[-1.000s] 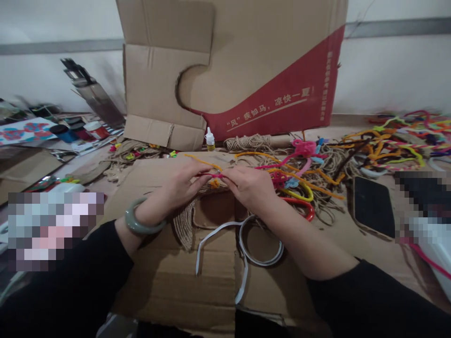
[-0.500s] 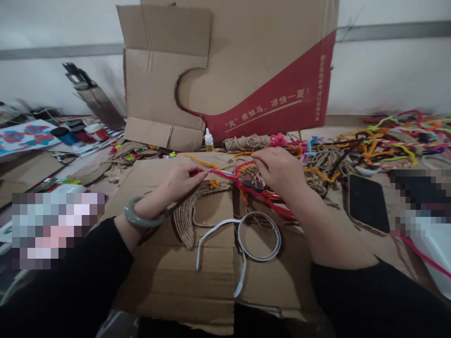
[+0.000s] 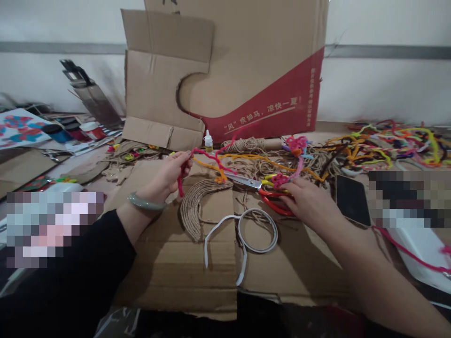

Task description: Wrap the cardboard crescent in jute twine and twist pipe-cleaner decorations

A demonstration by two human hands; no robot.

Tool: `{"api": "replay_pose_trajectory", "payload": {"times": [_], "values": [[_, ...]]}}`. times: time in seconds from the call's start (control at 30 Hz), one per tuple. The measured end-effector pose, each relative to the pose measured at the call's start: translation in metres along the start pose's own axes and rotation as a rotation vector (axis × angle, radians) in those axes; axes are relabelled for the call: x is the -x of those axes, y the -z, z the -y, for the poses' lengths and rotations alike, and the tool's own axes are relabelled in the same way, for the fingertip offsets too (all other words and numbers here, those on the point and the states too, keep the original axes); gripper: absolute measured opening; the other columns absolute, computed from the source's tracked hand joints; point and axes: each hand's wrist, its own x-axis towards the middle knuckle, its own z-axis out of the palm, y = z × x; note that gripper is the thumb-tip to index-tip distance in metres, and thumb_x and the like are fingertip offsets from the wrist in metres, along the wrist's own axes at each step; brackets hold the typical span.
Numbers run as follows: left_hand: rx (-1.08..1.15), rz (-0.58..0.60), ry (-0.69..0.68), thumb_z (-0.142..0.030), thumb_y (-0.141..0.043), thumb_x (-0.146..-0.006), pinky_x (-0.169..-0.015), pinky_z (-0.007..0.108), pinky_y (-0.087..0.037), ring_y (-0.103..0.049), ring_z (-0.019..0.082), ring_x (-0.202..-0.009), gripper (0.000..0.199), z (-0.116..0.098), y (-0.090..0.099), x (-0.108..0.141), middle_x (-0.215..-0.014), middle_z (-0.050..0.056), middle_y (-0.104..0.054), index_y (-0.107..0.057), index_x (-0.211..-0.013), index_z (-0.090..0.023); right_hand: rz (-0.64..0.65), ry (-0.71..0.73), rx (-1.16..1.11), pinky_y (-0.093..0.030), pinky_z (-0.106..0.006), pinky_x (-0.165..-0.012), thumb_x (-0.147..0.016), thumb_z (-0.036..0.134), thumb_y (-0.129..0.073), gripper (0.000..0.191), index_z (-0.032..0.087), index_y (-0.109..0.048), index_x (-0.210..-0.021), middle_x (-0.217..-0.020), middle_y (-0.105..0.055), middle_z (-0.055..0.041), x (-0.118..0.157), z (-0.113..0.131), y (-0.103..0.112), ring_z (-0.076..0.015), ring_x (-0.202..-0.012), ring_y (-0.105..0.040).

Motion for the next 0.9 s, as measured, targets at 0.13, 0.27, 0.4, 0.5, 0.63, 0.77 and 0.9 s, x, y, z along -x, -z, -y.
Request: {"api": "replay_pose_trajectory", "payload": {"times": [0.13,0.27,0.4,0.5,0.63,0.77,0.9], "values": [[0.048,0.05,0.005,-0.023,-0.056,-0.081,-0.038,0.013,-0.025,-0.038,0.001,-0.039,0.016,0.002,0.002,0.001,-0.054,-0.005,-0.048,-0.051,-0.069,-0.014,0.084,-0.079,0.043,-0.049,-0.037,-0.063,-0.086,0.036,-0.045,0.028,0.019,-0.067,-0.092,-0.091,-0.066,-0.0106,0.002,0.006,0.003,-0.0262,-0.079,-0.063],[0.013,0.076,-0.006,-0.026,-0.059,-0.078,-0.038,0.014,-0.024,-0.039,0.001,-0.038,0.018,0.005,0.002,0.001,-0.053,-0.005,-0.049,-0.052,-0.068,-0.014,0.214,-0.043,0.002,-0.048,-0.039,-0.083,-0.086,0.03,-0.044,0.034,0.017,-0.064,-0.11,-0.108,-0.064,-0.013,-0.015,0.015,0.003,-0.0272,-0.098,-0.061],[-0.01,0.071,0.023,-0.024,-0.056,-0.08,-0.038,0.015,-0.025,-0.041,0.002,-0.038,0.019,0.009,0.0,0.0,-0.053,-0.005,-0.051,-0.05,-0.066,-0.014,0.35,-0.106,-0.015,-0.05,-0.036,-0.077,-0.08,0.028,-0.047,0.045,0.016,-0.056,-0.123,-0.108,-0.065,-0.0125,-0.03,0.024,0.006,-0.0267,-0.095,-0.063],[0.008,0.082,0.036,-0.024,-0.054,-0.083,-0.037,0.014,-0.025,-0.041,0.002,-0.038,0.019,0.01,-0.001,-0.001,-0.053,-0.005,-0.051,-0.05,-0.067,-0.014,0.364,-0.175,0.006,-0.05,-0.036,-0.075,-0.078,0.031,-0.049,0.052,0.018,-0.05,-0.128,-0.118,-0.062,-0.0125,-0.029,0.028,0.016,-0.0275,-0.099,-0.063],[0.027,0.103,0.045,-0.024,-0.055,-0.083,-0.037,0.014,-0.024,-0.041,0.001,-0.037,0.02,0.011,0.0,-0.002,-0.054,-0.005,-0.051,-0.05,-0.067,-0.014,0.396,-0.225,0.106,-0.05,-0.036,-0.067,-0.08,0.033,-0.049,0.056,0.024,-0.045,-0.135,-0.126,-0.058,-0.0119,-0.014,0.024,0.033,-0.0289,-0.098,-0.064],[0.038,0.087,0.064,-0.024,-0.055,-0.082,-0.037,0.015,-0.025,-0.043,0.002,-0.038,0.019,0.01,0.0,-0.002,-0.054,-0.004,-0.052,-0.051,-0.067,-0.014,0.387,-0.213,0.078,-0.049,-0.036,-0.065,-0.081,0.027,-0.045,0.055,0.027,-0.046,-0.135,-0.124,-0.058,-0.0128,0.0,0.01,0.047,-0.0284,-0.094,-0.064],[0.046,0.083,0.086,-0.022,-0.056,-0.081,-0.038,0.015,-0.028,-0.046,0.003,-0.039,0.013,0.01,-0.001,-0.002,-0.054,-0.004,-0.053,-0.054,-0.071,-0.014,0.374,-0.342,-0.199,-0.048,-0.037,-0.072,-0.079,0.03,-0.046,0.05,0.02,-0.049,-0.128,-0.113,-0.063,-0.0164,0.002,0.01,0.061,-0.0263,-0.09,-0.063]]}}
